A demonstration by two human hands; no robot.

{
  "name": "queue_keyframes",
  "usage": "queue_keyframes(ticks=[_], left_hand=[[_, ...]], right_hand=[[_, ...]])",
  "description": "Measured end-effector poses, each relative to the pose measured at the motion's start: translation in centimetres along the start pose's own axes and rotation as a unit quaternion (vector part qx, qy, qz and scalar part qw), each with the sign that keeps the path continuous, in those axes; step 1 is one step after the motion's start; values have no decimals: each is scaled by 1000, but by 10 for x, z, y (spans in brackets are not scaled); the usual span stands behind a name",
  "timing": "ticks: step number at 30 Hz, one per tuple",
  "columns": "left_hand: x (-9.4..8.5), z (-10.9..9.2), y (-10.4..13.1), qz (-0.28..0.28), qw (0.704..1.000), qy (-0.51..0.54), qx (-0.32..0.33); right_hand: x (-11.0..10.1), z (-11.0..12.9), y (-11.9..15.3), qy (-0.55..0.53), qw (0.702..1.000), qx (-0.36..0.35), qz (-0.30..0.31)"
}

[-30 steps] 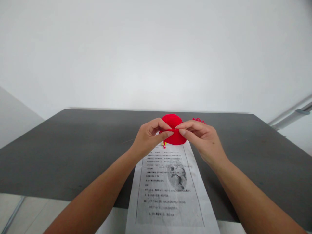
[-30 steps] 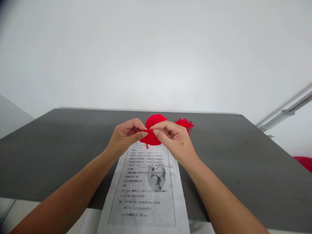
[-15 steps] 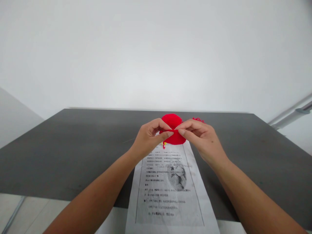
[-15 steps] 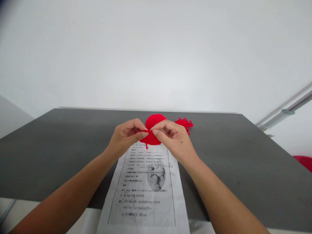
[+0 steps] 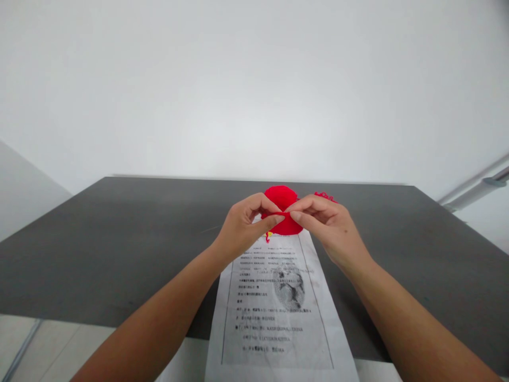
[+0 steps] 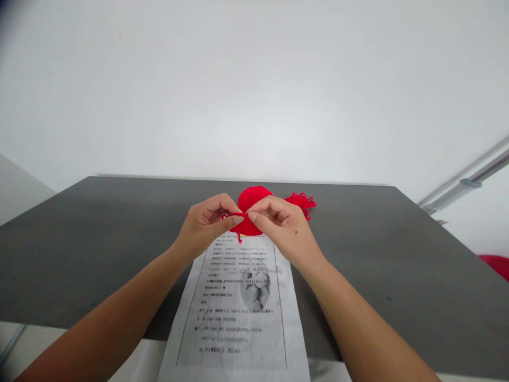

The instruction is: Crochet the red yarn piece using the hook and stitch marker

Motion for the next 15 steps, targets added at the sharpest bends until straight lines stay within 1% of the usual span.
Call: queue_keyframes(ticks=[15], left_hand=[[3, 2, -1, 8, 1000, -9, -20]], right_hand=[[0, -4, -2, 5, 1000, 18, 5]])
Point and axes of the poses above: each hand's wrist, its own y-axis away from the middle knuckle, its own x-axis out of the palm, z = x × y, the point moved 10 cm from there along -y, towards the middle knuckle, and after that the axes turned 14 degrees about -y, right-handed, at the moved point
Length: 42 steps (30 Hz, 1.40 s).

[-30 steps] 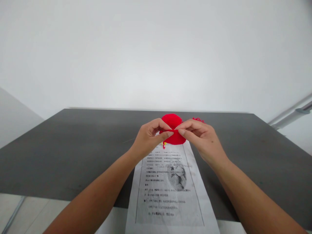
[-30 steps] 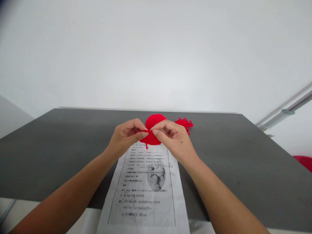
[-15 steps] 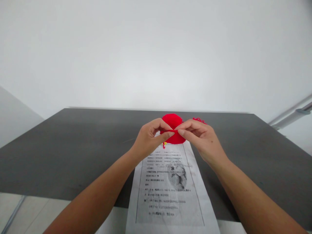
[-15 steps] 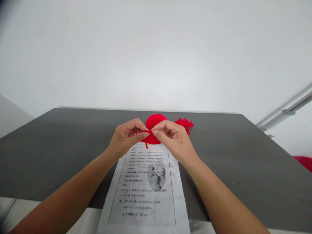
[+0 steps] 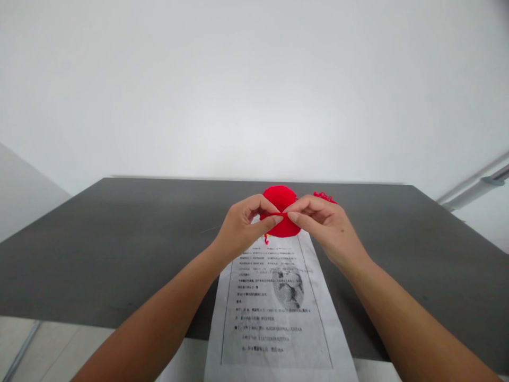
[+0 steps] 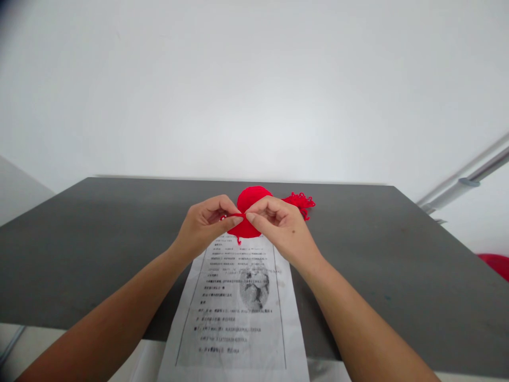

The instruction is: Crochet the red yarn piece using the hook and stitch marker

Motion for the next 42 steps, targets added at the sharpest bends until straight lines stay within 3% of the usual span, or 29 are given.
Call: queue_keyframes(ticks=[14, 42], left_hand=[[0, -1, 2, 4, 1000, 1, 9], [1, -4, 2, 3, 995, -96, 25]], right_hand=[[0, -2, 0, 6, 1000, 11, -1], [2, -5, 1, 31, 999, 29, 9]])
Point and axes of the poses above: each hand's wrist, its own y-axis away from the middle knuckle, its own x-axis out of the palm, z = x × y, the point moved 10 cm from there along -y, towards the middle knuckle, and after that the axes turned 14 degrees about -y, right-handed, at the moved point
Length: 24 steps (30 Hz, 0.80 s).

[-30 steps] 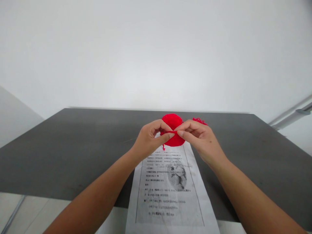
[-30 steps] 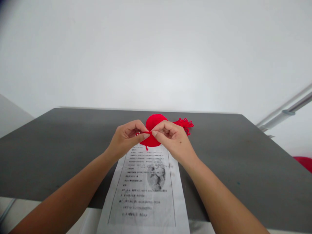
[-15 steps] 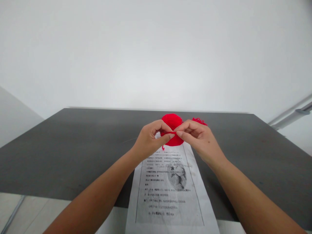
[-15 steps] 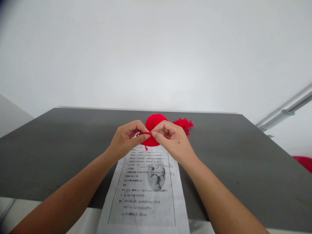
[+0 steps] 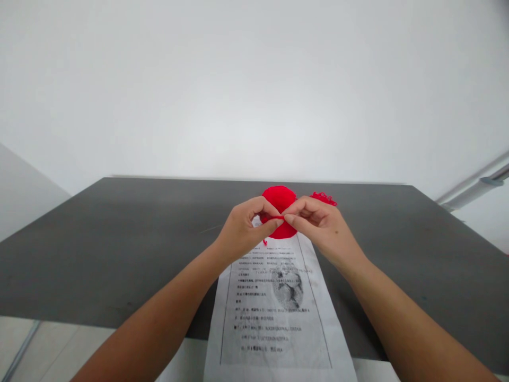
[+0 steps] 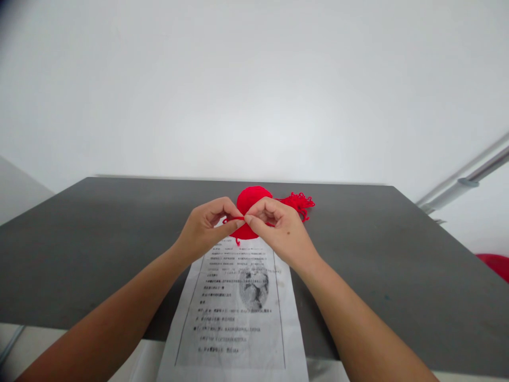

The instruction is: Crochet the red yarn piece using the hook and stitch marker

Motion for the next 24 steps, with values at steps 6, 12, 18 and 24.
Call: queue_keyframes(ticks=[6, 12, 18, 24], left_hand=[[0, -3, 0, 2, 1000, -9, 4], [2, -2, 0, 5, 1000, -8, 3], [2, 0, -1, 6, 1000, -16, 0], [2, -3, 0, 7, 999, -45, 7]], right_hand=[[1, -1, 0, 8, 1000, -1, 0], [0, -1, 0, 12, 1000, 1, 4], [1, -1, 0, 15, 1000, -7, 9], [3, 1, -1, 19, 1000, -11, 13]])
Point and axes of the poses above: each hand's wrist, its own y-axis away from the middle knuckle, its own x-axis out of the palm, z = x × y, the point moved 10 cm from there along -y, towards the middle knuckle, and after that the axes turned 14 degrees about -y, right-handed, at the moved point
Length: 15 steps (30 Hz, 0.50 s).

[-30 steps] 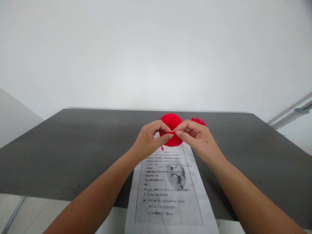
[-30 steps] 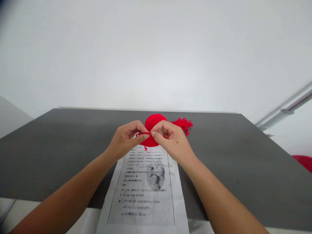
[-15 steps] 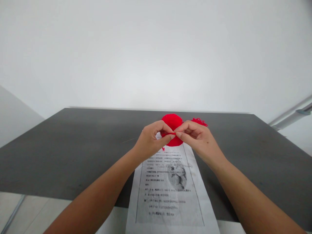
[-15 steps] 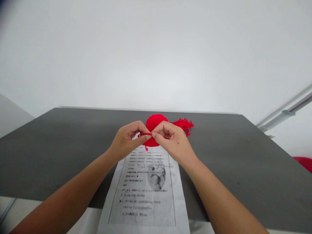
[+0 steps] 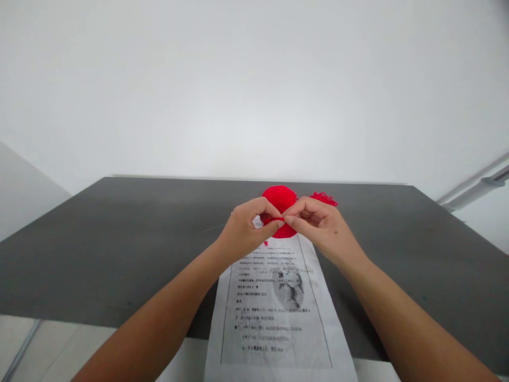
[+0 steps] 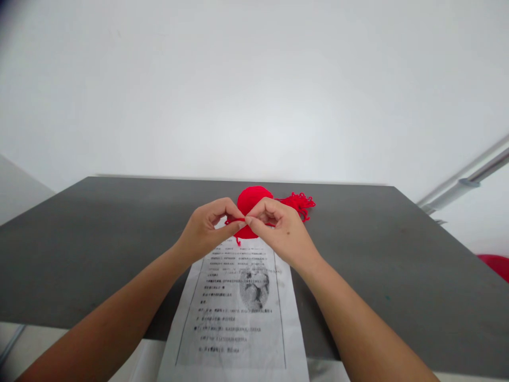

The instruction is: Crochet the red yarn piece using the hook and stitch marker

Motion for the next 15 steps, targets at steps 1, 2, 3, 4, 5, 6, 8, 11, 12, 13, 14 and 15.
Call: queue_keyframes(ticks=[1, 2, 3, 4, 5, 6, 8, 11, 12, 13, 14, 15], left_hand=[[0, -1, 0, 0, 1000, -6, 1], [0, -1, 0, 0, 1000, -10, 4], [-1, -2, 0, -1, 1000, -14, 8], [-1, -3, 0, -2, 1000, -17, 13], [-2, -4, 0, -4, 1000, -20, 17], [-2, -5, 0, -6, 999, -23, 22], [-2, -6, 0, -8, 999, -30, 28], [-2, -6, 0, -10, 999, -36, 31], [-2, -5, 0, -11, 999, -37, 31], [-2, -5, 0, -12, 999, -38, 29], [-1, -4, 0, -12, 999, -37, 27], [-1, -4, 0, -11, 999, -34, 22]], right_hand=[[0, 0, 0, 1, 1000, 0, -1], [0, 0, 0, 2, 1000, 0, -2], [0, 0, 0, 3, 1000, 1, -1], [0, 0, -1, 5, 1000, 2, -1], [0, 0, -1, 8, 1000, 3, -1], [0, -1, -1, 13, 1000, 2, 1], [-1, 1, 0, 32, 999, -3, 5], [1, 6, 1, 80, 996, -27, 21], [2, 8, 1, 101, 994, -36, 29], [3, 11, 2, 121, 991, -47, 37], [5, 13, 2, 140, 987, -60, 42], [6, 16, 3, 157, 984, -73, 45]])
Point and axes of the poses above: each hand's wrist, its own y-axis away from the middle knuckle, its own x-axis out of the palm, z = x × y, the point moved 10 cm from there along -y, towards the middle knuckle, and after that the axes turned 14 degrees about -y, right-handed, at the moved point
